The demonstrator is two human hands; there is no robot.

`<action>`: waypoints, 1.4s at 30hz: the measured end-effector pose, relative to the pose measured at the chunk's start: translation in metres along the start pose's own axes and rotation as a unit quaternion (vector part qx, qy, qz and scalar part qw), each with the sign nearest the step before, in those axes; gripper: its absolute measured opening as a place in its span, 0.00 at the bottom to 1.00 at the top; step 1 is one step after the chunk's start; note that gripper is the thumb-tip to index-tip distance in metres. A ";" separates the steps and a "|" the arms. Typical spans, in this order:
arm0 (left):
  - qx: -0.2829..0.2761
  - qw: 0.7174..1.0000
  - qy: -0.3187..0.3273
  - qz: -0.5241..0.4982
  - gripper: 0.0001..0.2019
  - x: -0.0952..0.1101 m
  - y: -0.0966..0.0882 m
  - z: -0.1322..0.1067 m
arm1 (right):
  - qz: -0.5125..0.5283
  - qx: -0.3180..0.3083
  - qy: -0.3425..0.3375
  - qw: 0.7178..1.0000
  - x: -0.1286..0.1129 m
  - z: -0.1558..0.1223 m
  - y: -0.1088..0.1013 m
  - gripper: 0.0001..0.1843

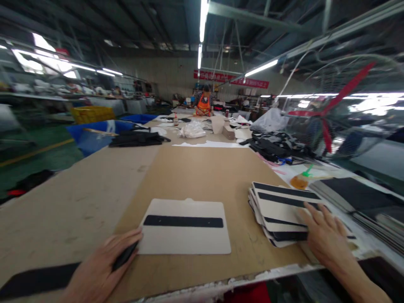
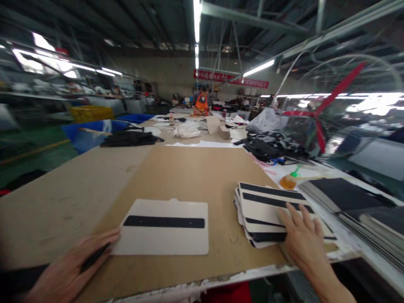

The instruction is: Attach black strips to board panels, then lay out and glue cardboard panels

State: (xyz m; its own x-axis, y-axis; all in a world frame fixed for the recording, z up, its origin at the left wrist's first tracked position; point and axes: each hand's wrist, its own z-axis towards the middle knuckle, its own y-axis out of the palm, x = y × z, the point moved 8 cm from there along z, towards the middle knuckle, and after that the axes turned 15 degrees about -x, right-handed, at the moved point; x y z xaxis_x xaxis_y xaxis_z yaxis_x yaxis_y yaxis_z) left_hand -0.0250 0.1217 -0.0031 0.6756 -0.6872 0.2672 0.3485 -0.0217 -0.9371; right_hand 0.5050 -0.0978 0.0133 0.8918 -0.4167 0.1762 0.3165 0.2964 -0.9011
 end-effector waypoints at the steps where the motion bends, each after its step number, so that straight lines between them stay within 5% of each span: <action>1: -0.020 1.000 -0.003 0.009 0.19 0.001 0.003 -0.003 | 0.036 0.023 -0.022 0.999 -0.017 -0.001 -0.007 0.28; 6: -0.080 0.995 -0.035 0.045 0.19 0.012 0.009 -0.003 | 0.214 -0.011 -0.183 0.960 -0.150 -0.007 -0.013 0.22; 10: -0.115 0.992 -0.034 0.038 0.21 0.023 0.006 0.002 | 0.213 -0.066 -0.199 0.954 -0.221 -0.010 0.005 0.21; 13: -0.138 0.990 -0.038 0.018 0.21 0.030 0.002 -0.006 | 0.207 -0.070 -0.211 0.953 -0.230 -0.020 0.011 0.22; 17: -0.198 0.979 -0.050 -0.018 0.24 0.048 -0.007 -0.036 | 0.219 -0.027 -0.259 0.940 -0.212 -0.046 0.005 0.24; 21: -0.191 0.957 -0.163 -0.143 0.16 0.058 -0.033 -0.056 | 0.283 0.033 -0.270 0.920 -0.189 -0.052 -0.015 0.23; 23: -0.181 0.917 -0.221 -0.278 0.21 0.062 -0.035 -0.056 | 0.338 0.024 -0.294 0.894 -0.195 -0.043 -0.032 0.18; 25: -0.185 0.847 -0.231 -0.442 0.25 0.075 -0.025 -0.049 | 0.403 -0.027 -0.321 0.857 -0.217 -0.031 -0.053 0.13; 28: -0.197 0.735 -0.193 -0.620 0.26 0.103 -0.005 -0.032 | 0.496 -0.110 -0.294 0.809 -0.258 -0.017 -0.086 0.11; 31: -0.226 0.678 -0.146 -0.685 0.24 0.129 0.009 -0.021 | 0.567 -0.144 -0.259 0.768 -0.294 -0.010 -0.108 0.17; 36: -0.259 0.666 -0.119 -0.690 0.19 0.150 0.021 -0.014 | 0.597 -0.164 -0.279 0.734 -0.317 -0.010 -0.114 0.22; 42: -0.231 0.669 -0.129 -0.695 0.23 0.156 0.027 -0.007 | 0.568 -0.109 -0.279 0.766 -0.306 -0.015 -0.114 0.23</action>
State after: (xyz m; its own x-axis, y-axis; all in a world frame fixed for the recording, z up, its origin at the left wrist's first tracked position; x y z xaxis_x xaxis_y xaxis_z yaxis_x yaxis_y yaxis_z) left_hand 0.0851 0.0090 0.0115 0.0180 0.3757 0.9266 0.5582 -0.7726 0.3024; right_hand 0.1907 -0.0171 0.0561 0.5699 0.4552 -0.6842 -0.7744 0.0191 -0.6324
